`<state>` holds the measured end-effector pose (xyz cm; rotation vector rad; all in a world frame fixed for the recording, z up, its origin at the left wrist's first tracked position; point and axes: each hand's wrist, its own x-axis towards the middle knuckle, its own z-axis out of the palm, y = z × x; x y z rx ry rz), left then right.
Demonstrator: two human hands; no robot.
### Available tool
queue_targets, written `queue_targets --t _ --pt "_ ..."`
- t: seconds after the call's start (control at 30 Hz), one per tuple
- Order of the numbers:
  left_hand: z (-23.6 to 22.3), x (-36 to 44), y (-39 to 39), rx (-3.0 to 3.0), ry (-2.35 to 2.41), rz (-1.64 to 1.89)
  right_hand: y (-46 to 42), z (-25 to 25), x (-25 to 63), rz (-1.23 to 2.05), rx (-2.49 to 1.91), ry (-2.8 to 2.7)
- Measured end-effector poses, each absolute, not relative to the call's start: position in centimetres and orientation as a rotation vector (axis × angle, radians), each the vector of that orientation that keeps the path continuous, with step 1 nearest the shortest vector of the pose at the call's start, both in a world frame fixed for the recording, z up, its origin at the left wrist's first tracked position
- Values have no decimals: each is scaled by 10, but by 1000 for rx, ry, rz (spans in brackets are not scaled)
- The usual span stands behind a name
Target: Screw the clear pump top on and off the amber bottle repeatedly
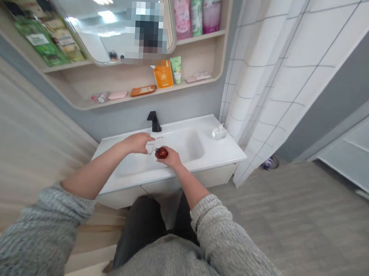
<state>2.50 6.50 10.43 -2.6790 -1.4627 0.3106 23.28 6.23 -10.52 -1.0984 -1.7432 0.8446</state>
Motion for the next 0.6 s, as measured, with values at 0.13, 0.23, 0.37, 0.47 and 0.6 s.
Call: queue_targets --t 0.13,0.23,0.37,0.47,0.6 --pt "106 27 64 -2676 -1445 330 62 -105 233 846 -1098 -1735" --pt "108 29 63 -2662 -1473 339 62 -104 233 847 -1084 -1738" --pt "112 32 63 -2669 -1461 354 62 -105 233 854 -1079 -1728" --pt "115 34 64 -2688 -1415 350 62 -105 233 861 -1094 -1710" --pt "118 38 63 -2688 -1401 362 61 -104 233 849 -1102 -1716"
